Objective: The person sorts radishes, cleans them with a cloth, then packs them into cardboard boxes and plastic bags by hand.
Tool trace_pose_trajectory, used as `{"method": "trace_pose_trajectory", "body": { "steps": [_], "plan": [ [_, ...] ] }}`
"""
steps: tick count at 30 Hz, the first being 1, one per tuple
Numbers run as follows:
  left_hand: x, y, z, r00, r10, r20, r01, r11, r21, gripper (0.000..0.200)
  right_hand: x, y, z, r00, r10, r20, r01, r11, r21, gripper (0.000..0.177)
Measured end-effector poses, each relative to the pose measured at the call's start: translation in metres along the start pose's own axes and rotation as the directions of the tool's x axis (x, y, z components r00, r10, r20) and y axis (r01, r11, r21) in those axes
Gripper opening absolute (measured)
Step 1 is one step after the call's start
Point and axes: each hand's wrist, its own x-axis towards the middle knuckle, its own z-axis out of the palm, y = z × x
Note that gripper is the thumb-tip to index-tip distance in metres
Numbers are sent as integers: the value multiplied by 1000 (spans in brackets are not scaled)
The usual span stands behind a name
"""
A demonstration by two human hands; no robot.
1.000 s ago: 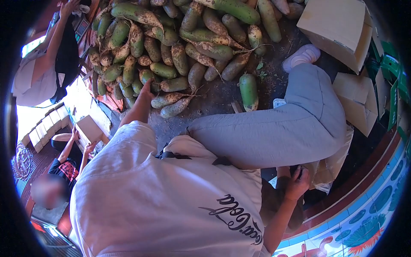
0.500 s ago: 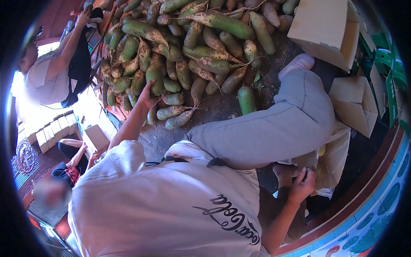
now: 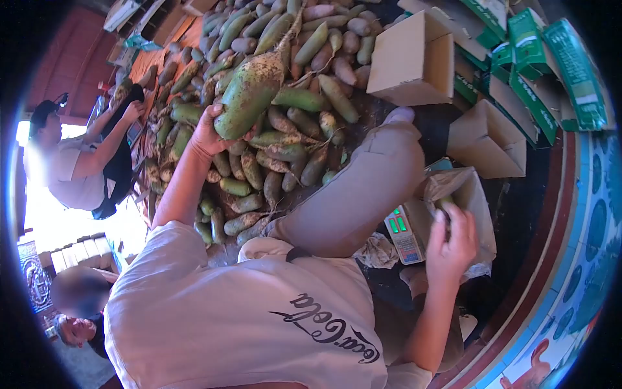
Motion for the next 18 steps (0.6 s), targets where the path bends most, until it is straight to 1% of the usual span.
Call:
{"method": "trace_pose_trajectory", "body": {
  "steps": [1, 3, 5, 6, 7, 9, 10, 11, 13, 14, 16, 17, 18],
  "plan": [
    [2, 8, 10, 999, -14, 52, 11, 998, 54, 59, 10, -11, -2, 1000, 9, 23, -10, 1000, 18, 17],
    [7, 18, 33, 994, -66, 83, 47, 976, 214, 68, 29, -22, -1, 979, -201, -38, 199, 979, -33, 29],
    [6, 27, 71, 989, -110, 95, 73, 940, 333, 75, 46, -45, -8, 946, -320, -47, 314, 944, -101, 44],
    [9, 32, 87, 975, -181, 130, 107, 891, 441, 82, 54, -53, -11, 920, -388, -53, 380, 918, -116, 52],
    [13, 32, 101, 959, -222, 176, 110, 865, 490, 85, 59, -60, -14, 890, -452, -55, 442, 887, -130, 60],
    [22, 27, 127, 917, -307, 255, 107, 805, 584, 92, 67, -75, -22, 847, -532, 7, 524, 832, -181, 67],
    [26, 24, 142, 883, -355, 308, 85, 766, 638, 96, 64, -74, -24, 860, -507, 58, 508, 843, -176, 69],
    [30, 19, 150, 855, -415, 311, 89, 709, 700, 97, 60, -73, -26, 871, -479, 109, 491, 854, -173, 71],
    [40, 13, 162, 795, -525, 303, 77, 583, 809, 99, 44, -58, -17, 925, -292, 241, 330, 934, -137, 74],
    [44, 8, 166, 773, -533, 344, 48, 589, 807, 99, 39, -51, -17, 935, -292, 203, 313, 947, -77, 67],
    [51, -10, 159, 863, -371, 344, 118, 809, 576, 98, 17, -35, -4, 975, -108, 193, 117, 993, -33, 56],
    [53, -17, 159, 901, -293, 321, 134, 890, 435, 98, 7, -26, 4, 982, -14, 188, 16, 1000, -10, 50],
    [49, -30, 170, 928, -243, 282, 124, 916, 381, 99, -2, -22, 13, 982, 77, 171, -101, 986, 136, 45]
  ]
}}
